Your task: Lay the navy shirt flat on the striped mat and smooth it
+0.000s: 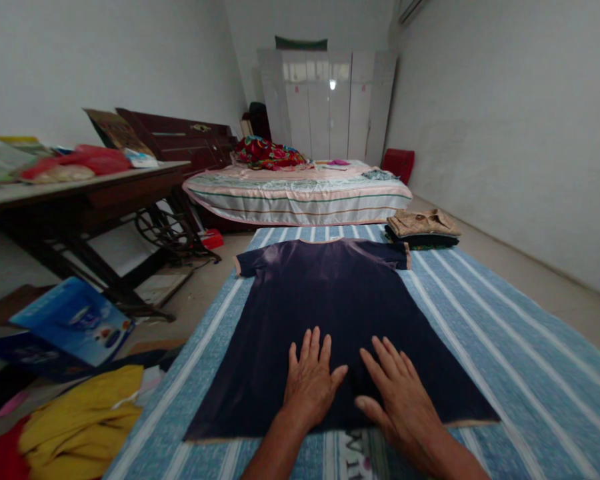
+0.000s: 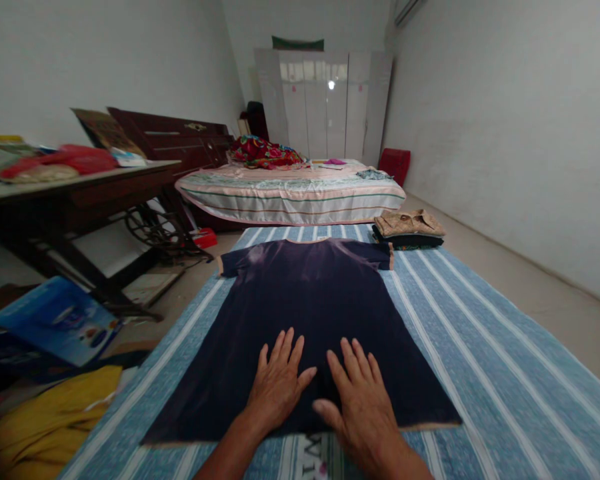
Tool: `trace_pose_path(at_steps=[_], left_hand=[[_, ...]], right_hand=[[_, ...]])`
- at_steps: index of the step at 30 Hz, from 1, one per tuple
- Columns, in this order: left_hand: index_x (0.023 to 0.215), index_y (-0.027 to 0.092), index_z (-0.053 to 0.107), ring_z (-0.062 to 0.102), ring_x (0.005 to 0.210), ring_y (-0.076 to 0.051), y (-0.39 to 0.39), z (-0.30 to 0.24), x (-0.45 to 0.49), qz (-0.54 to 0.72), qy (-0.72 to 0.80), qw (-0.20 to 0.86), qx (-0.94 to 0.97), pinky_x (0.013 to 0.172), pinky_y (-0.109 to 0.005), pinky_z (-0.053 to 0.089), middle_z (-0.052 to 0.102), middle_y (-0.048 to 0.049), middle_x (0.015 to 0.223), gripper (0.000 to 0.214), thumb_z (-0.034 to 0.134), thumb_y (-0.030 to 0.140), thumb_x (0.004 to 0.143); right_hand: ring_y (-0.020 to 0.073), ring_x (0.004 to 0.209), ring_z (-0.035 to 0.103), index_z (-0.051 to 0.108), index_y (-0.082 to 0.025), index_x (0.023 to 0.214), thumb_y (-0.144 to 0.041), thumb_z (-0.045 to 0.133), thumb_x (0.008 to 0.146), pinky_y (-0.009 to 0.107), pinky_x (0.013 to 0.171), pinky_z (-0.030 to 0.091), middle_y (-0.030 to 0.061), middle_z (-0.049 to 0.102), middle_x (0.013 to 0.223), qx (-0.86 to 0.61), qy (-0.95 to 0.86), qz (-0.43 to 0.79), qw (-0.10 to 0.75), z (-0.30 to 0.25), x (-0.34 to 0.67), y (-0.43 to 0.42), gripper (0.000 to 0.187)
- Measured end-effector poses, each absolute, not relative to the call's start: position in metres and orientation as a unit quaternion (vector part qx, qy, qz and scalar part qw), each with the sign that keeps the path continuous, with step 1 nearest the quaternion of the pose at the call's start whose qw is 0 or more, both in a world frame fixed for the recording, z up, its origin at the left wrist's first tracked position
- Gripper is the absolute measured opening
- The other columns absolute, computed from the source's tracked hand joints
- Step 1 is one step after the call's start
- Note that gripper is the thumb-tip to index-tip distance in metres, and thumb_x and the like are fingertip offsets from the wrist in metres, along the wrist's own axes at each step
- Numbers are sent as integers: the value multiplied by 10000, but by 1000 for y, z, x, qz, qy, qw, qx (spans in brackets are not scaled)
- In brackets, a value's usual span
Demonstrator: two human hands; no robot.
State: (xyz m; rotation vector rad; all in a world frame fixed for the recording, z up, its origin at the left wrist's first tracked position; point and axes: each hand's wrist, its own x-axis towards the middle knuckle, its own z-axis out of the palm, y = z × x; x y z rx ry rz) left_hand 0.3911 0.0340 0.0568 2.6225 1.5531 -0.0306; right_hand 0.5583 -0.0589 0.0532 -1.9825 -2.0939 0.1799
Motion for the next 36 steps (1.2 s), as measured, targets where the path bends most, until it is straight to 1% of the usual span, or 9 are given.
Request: trace_pose_path(at_steps=[3,6,9,16,22,28,36], left_hand=[[1437,171,322,133,1418,-306,34,58,392,-18,515,52,855,1103,-573,169,189,-144,1535,639,329,521,902],[1437,179,324,131,1420,-303,34,56,392,-16,514,51,856,1105,-571,167,193,-135,1537,639,323,529,902],[1436,180,326,131,1420,-304,35,53,391,-9,512,46,858,1105,-574,167,192,-135,1538,639,319,533,903],[1436,182,327,136,1419,-305,35,51,391,-8,514,41,857,1101,-575,171,197,-132,1537,643,329,534,897],[1435,194,330,135,1420,-303,35,52,392,-12,516,36,856,1105,-569,171,205,-124,1538,641,334,538,894],[1437,186,324,126,1421,-296,34,56,392,-19,517,50,854,1114,-562,157,183,-127,1540,639,336,530,899],[1438,184,320,128,1421,-300,35,51,391,-11,514,43,857,1112,-567,158,184,-128,1541,646,315,547,904]], right_hand=[[321,1399,151,383,-216,1416,-644,346,884,543,1098,190,120,228,1515,-711,-693,58,99,41,570,-56,683],[330,1395,164,368,-220,1424,-664,337,877,564,1098,166,123,249,1508,-703,-703,60,91,22,572,-60,705],[328,1398,153,356,-229,1429,-661,331,881,572,1099,146,116,234,1515,-699,-707,54,94,13,571,-63,698],[327,1398,149,356,-215,1427,-679,309,876,570,1096,160,129,229,1511,-700,-705,60,92,18,570,-63,722],[327,1398,146,355,-227,1427,-680,311,874,571,1096,154,129,229,1511,-697,-709,60,93,18,570,-63,717],[332,1395,159,355,-227,1427,-678,304,877,573,1095,144,129,229,1512,-696,-710,51,92,16,571,-64,713],[329,1397,147,339,-220,1432,-687,290,875,569,1096,154,133,219,1513,-694,-712,55,88,17,571,-63,728]])
